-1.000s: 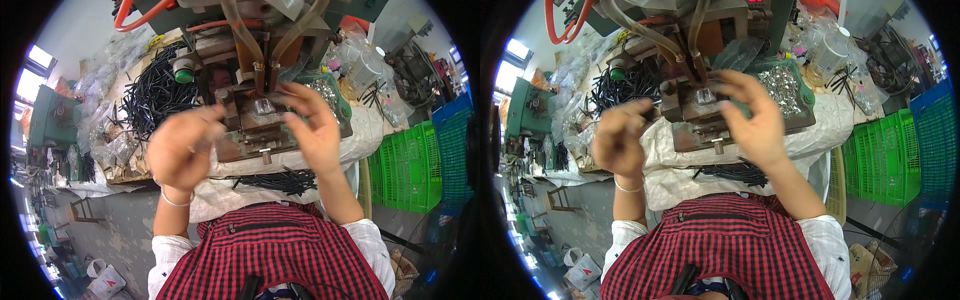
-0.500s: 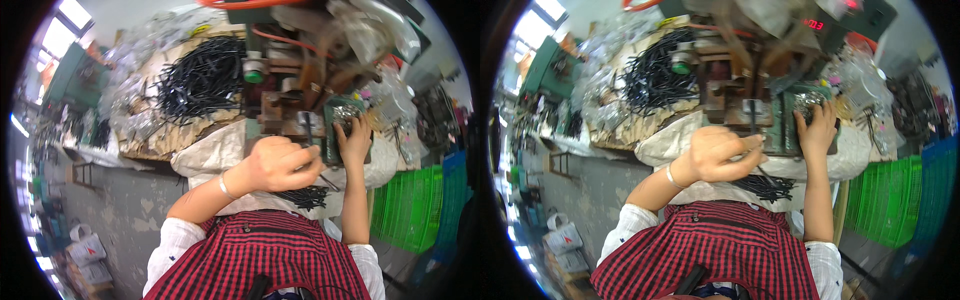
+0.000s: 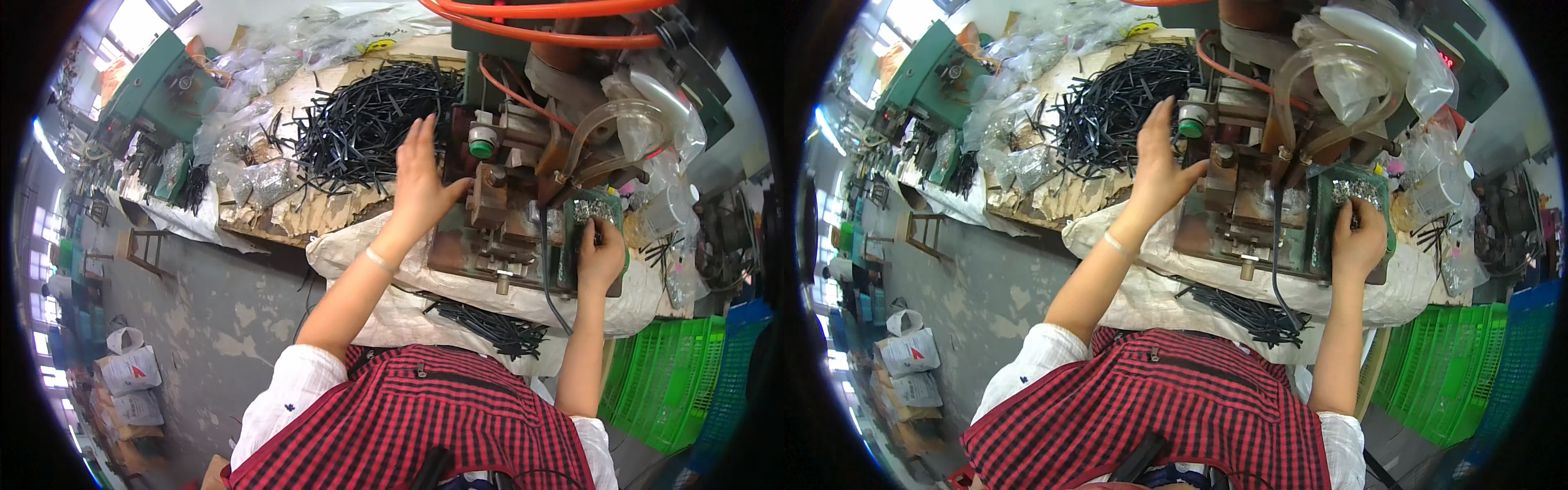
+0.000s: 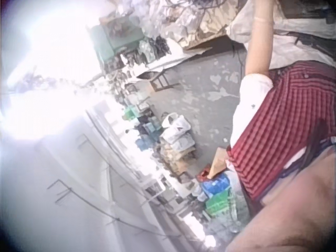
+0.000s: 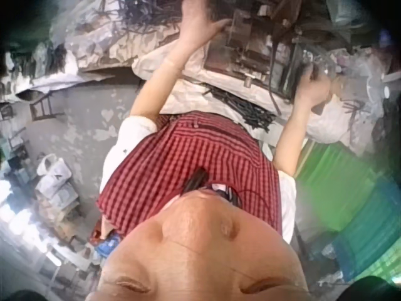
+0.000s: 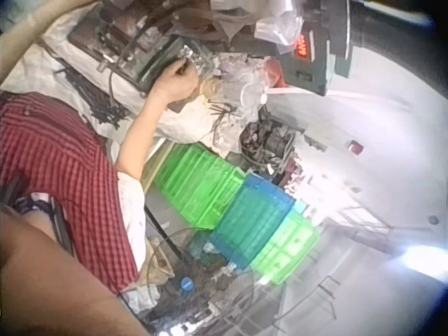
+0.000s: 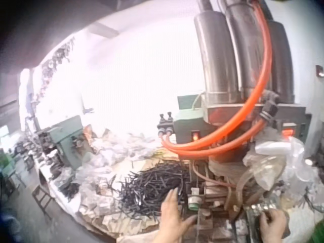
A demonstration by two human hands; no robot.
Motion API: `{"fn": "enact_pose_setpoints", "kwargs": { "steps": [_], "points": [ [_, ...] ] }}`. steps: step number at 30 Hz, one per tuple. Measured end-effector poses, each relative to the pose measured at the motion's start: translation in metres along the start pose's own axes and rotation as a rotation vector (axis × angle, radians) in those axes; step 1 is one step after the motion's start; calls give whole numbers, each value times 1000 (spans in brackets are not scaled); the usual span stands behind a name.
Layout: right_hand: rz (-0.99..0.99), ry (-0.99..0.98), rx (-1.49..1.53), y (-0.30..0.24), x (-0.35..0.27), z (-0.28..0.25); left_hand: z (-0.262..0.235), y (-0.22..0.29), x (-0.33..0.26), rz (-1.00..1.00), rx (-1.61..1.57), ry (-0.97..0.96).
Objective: The person repeatedly picks black cable segments and small metal connectors from piles on the workbench, inserts the connector into the cable end, and places the assembled unit into a green basket. The process is continuous and repetitive throughout the clip.
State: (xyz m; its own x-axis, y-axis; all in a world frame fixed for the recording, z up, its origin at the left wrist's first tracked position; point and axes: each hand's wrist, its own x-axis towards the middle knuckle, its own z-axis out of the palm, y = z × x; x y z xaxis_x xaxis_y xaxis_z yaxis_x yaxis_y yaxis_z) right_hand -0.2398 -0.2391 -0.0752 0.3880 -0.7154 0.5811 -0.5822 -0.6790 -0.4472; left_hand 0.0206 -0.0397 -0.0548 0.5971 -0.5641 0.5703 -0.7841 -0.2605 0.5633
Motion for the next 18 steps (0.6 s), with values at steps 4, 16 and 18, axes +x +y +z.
{"fn": "enact_pose_setpoints", "kwargs": {
  "steps": [4, 16, 18],
  "points": [
    [146, -1, 177, 1, -3, 4, -17, -12, 38, 42, -38, 303],
    [353, 10, 573, 20, -9, -1, -96, -167, 33, 154, 734, -27],
    [436, 15, 633, 31, -23, -12, -94, -165, 22, 242, 626, 8]
  ]
}}
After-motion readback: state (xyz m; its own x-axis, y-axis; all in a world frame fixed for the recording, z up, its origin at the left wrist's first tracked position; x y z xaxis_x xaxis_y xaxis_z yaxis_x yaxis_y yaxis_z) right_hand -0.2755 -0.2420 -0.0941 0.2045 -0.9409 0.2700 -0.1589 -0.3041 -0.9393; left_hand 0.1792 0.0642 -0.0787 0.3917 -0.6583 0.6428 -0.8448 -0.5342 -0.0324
